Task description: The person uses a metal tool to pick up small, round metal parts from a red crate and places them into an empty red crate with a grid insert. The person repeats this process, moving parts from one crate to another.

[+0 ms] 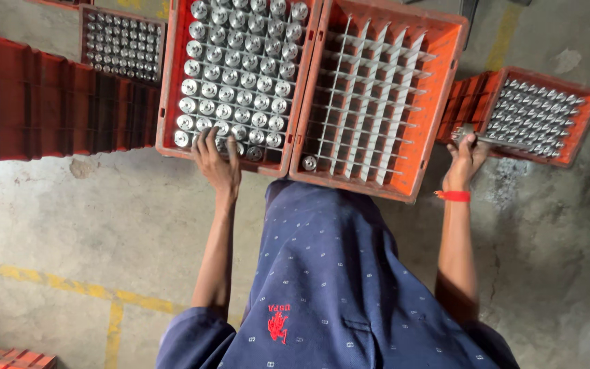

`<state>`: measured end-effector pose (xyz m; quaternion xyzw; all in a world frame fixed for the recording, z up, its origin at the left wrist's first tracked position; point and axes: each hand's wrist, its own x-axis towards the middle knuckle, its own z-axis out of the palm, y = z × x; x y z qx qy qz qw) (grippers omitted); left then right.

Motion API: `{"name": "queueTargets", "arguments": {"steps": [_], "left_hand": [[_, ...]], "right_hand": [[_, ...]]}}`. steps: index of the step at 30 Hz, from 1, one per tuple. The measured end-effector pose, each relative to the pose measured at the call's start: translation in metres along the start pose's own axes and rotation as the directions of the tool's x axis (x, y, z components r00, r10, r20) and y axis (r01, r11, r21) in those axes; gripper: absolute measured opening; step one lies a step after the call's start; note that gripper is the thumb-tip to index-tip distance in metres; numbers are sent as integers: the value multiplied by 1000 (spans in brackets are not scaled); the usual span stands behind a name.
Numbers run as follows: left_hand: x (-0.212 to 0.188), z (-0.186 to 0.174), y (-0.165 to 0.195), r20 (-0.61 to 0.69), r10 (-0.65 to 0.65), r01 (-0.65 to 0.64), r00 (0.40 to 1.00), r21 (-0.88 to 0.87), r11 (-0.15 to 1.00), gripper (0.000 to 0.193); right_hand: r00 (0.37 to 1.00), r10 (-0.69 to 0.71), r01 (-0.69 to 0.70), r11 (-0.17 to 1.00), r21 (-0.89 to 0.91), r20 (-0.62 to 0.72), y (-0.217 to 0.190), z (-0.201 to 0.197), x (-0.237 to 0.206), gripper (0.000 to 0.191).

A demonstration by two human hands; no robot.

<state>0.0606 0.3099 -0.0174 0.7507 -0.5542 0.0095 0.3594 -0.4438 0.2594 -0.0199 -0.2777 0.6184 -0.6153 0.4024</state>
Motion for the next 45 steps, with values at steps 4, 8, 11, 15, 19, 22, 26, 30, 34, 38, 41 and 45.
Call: {"name": "queueTargets", "arguments": {"steps": [4, 8, 11, 15, 19, 22, 26, 30, 34, 38, 41, 45], "left_hand": [[6, 14, 7, -24, 79, -83, 997, -237, 968, 22], [-23, 37, 62, 145, 282, -204, 948, -403, 892, 24], [-63, 49, 103, 418, 474, -280, 775, -445, 851, 27], [-94, 48, 113, 589, 342, -95, 732, -410, 907, 37], [-97, 48, 104, 576, 294, -84, 763, -363, 928, 40], [-97, 50, 103, 555, 324, -107, 767, -386, 916, 40], [-101, 53, 104, 555, 292, -74, 779, -380, 922, 39], [-101, 56, 103, 466, 318, -113, 826, -416, 903, 38], [-97, 51, 109, 494, 246, -38, 834, -394, 919, 38], [-96, 28, 119, 407, 248, -6, 879, -512, 859, 27], [-84, 11, 122, 335, 151, 13, 930, -441, 897, 19], [-49, 8, 118, 314, 11, 62, 949, -220, 974, 29]], "right_hand": [[987, 68, -85, 990, 115, 143, -9, 19, 33, 29], [981, 182, -193, 958, 211, 70, -29, 46, 60, 45], [967, 252, -256, 935, 245, 48, -31, 71, 66, 55], [992, 88, -112, 945, 309, 92, -23, 94, 60, 72], [992, 127, -123, 967, 224, -4, -23, 97, 56, 79], [986, 166, -159, 961, 227, -15, -24, 93, 57, 80], [985, 154, -135, 970, 201, -82, -21, 89, 57, 83], [981, 172, -142, 951, 276, -87, -17, 89, 59, 82], [992, 106, -88, 970, 226, -65, -18, 88, 58, 75], [992, 54, -48, 997, 53, -118, -21, 75, 53, 62], [997, 32, -26, 997, 74, -77, -25, 62, 33, 59], [998, 31, -41, 978, 203, 50, -23, 61, 10, 60]]}}
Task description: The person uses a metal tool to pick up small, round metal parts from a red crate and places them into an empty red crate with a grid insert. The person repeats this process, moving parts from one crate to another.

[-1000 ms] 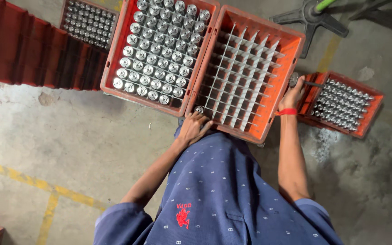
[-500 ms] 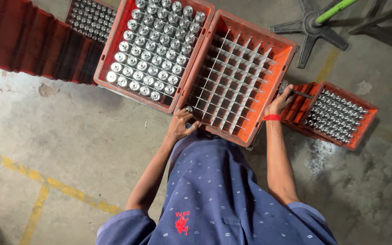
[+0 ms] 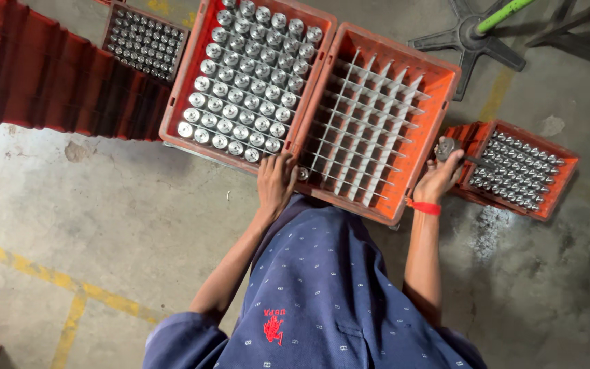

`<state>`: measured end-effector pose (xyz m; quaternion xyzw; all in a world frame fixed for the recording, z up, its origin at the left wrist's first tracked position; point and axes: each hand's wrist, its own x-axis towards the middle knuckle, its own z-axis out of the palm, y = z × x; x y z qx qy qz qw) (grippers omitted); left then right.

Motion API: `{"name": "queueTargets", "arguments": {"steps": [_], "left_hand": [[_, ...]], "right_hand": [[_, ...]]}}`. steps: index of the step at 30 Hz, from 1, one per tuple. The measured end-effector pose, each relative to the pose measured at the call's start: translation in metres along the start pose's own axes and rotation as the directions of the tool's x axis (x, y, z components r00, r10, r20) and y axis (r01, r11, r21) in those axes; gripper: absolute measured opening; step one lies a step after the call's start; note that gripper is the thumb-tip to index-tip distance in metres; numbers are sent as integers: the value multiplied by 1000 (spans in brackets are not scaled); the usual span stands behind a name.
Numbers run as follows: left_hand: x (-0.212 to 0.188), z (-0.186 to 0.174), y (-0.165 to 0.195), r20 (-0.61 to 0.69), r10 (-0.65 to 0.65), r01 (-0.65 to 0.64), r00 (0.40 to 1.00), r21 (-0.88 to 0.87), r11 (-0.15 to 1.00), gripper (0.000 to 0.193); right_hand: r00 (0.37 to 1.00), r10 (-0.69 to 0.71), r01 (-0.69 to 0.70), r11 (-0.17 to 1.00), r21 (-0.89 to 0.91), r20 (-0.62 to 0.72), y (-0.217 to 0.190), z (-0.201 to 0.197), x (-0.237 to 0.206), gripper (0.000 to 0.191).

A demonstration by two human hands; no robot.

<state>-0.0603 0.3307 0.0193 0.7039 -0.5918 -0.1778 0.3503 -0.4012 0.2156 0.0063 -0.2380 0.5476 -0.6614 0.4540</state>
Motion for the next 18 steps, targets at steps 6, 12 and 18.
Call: {"name": "queueTargets", "arguments": {"steps": [6, 12, 18], "left_hand": [[44, -11, -18, 0, 42, -42, 999, -163, 986, 32], [49, -43, -53, -67, -71, 57, 995, -199, 978, 30], [49, -47, -62, -63, -96, 83, 993, -181, 980, 24]], "right_hand": [[998, 15, -5, 986, 166, -57, -14, 21, 43, 67], [998, -42, 30, 969, 246, 46, -5, 55, 42, 59], [994, -56, 37, 979, 200, 90, -7, 52, 41, 54]]}}
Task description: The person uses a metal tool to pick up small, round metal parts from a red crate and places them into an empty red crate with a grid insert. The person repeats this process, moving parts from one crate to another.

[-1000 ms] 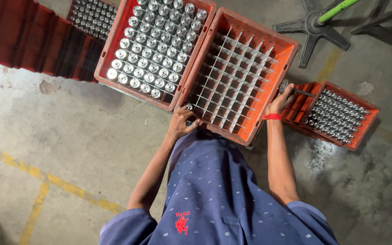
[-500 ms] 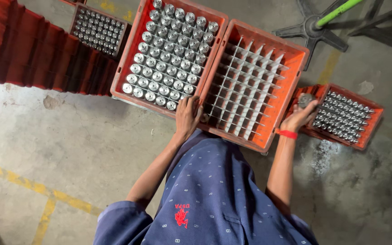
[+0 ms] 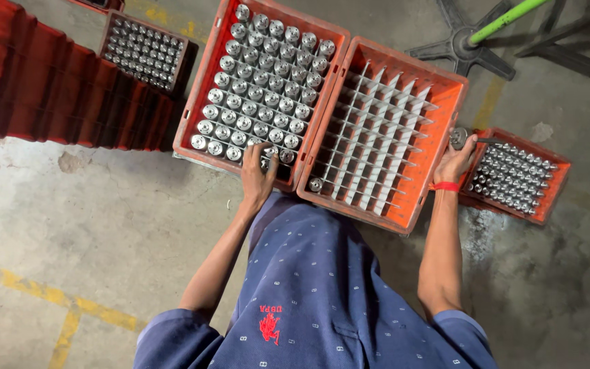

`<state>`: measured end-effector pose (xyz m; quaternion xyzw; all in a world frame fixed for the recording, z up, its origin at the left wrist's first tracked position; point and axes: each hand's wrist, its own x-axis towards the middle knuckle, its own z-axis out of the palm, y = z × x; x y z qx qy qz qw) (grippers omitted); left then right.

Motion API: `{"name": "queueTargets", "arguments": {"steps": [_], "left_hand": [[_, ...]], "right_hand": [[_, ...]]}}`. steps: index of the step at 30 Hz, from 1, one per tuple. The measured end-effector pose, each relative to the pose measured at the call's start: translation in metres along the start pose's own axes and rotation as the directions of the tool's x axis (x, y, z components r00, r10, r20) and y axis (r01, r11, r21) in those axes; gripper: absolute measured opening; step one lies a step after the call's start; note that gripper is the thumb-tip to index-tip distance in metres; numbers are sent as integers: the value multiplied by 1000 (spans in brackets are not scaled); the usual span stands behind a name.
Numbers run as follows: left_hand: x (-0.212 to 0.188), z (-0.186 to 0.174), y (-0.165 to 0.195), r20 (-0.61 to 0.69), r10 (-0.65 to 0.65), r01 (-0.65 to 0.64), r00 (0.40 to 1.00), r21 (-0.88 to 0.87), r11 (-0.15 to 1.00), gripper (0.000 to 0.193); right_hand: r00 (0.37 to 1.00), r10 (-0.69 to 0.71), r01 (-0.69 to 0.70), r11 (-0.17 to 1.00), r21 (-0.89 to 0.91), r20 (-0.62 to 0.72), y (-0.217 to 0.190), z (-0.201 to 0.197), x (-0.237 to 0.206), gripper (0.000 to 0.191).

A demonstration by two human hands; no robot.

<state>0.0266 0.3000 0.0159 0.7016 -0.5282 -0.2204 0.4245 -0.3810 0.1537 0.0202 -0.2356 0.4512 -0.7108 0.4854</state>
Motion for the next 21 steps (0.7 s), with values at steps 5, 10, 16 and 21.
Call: {"name": "queueTargets", "arguments": {"steps": [5, 10, 16, 21], "left_hand": [[7, -8, -12, 80, 91, -102, 993, 148, 984, 24], [13, 12, -29, 309, 142, -252, 940, 353, 901, 33], [10, 53, -44, 305, 114, -249, 946, 453, 856, 38], [16, 19, -28, 350, 93, -182, 932, 231, 956, 38]], "right_hand": [[995, -26, 14, 991, -130, -95, -9, -36, -9, 69], [933, 153, -308, 806, 506, 326, -29, -65, -46, 71], [854, 335, -495, 757, 426, 398, -3, -49, -108, 71], [878, 314, -353, 934, 47, 360, 8, -35, -149, 52]]}}
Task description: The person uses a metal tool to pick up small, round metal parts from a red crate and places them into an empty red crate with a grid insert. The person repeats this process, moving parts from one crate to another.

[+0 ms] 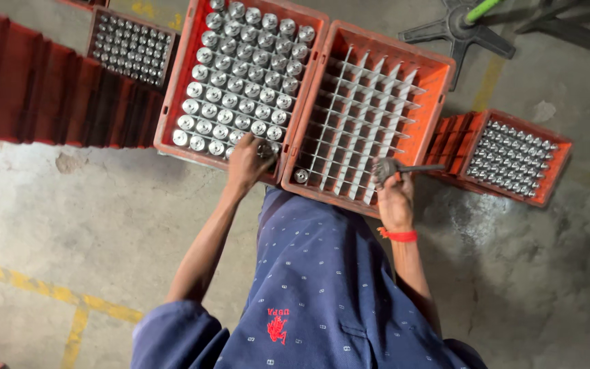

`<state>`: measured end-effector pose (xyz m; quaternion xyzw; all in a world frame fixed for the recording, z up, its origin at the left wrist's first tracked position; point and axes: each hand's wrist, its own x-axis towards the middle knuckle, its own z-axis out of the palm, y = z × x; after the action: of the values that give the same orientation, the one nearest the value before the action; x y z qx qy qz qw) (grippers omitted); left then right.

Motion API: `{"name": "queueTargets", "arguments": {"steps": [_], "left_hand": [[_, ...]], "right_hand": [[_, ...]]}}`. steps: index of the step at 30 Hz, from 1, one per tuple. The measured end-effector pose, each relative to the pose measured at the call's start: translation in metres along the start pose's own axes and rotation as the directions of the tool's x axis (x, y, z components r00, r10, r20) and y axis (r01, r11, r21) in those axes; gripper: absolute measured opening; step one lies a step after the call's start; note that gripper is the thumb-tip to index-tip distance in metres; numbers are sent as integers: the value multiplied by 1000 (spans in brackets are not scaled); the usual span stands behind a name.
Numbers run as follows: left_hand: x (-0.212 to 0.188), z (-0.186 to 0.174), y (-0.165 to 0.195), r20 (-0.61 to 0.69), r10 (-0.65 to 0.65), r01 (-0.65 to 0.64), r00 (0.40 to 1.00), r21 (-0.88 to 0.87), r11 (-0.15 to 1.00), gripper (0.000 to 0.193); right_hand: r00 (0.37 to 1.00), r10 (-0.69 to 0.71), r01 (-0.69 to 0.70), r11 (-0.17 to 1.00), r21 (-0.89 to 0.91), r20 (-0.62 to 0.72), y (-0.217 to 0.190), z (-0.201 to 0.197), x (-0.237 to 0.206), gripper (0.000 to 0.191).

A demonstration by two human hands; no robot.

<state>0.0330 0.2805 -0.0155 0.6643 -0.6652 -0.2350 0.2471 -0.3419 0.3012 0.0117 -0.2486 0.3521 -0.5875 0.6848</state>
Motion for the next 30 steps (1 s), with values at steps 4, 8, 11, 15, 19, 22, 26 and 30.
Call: {"name": "queueTargets", "arguments": {"steps": [4, 8, 11, 15, 19, 22, 26, 30], "left_hand": [[-5, -48, 19, -167, -21, -60, 986, -466, 883, 46], [12, -15, 57, 162, -388, 338, 907, -830, 444, 26], [11, 32, 91, 117, -394, 357, 912, -700, 619, 21], [-22, 57, 132, 47, -46, 62, 998, -416, 907, 34], [-41, 58, 161, 247, -111, 193, 963, -339, 921, 29], [-38, 59, 166, 302, -84, 179, 950, -304, 936, 36], [-35, 67, 156, 432, -25, 145, 901, -246, 958, 45], [-38, 73, 145, 524, 9, 205, 851, -349, 914, 53]], "right_hand": [[999, 6, -14, 967, -256, -33, 5, 9, -26, 41], [999, 43, -46, 923, -383, -15, 15, 22, -27, 42], [995, 73, -53, 960, -273, 66, 17, 35, -22, 49], [998, 45, -23, 909, -416, 42, 1, 49, -20, 50], [998, 45, -23, 898, -440, 39, -16, 55, -27, 54], [995, 42, 10, 868, -497, 93, -17, 51, -30, 54], [964, 36, 87, 892, -444, 263, -10, 33, -28, 53], [955, 217, -118, 904, -411, 202, -1, 9, -19, 51]]}}
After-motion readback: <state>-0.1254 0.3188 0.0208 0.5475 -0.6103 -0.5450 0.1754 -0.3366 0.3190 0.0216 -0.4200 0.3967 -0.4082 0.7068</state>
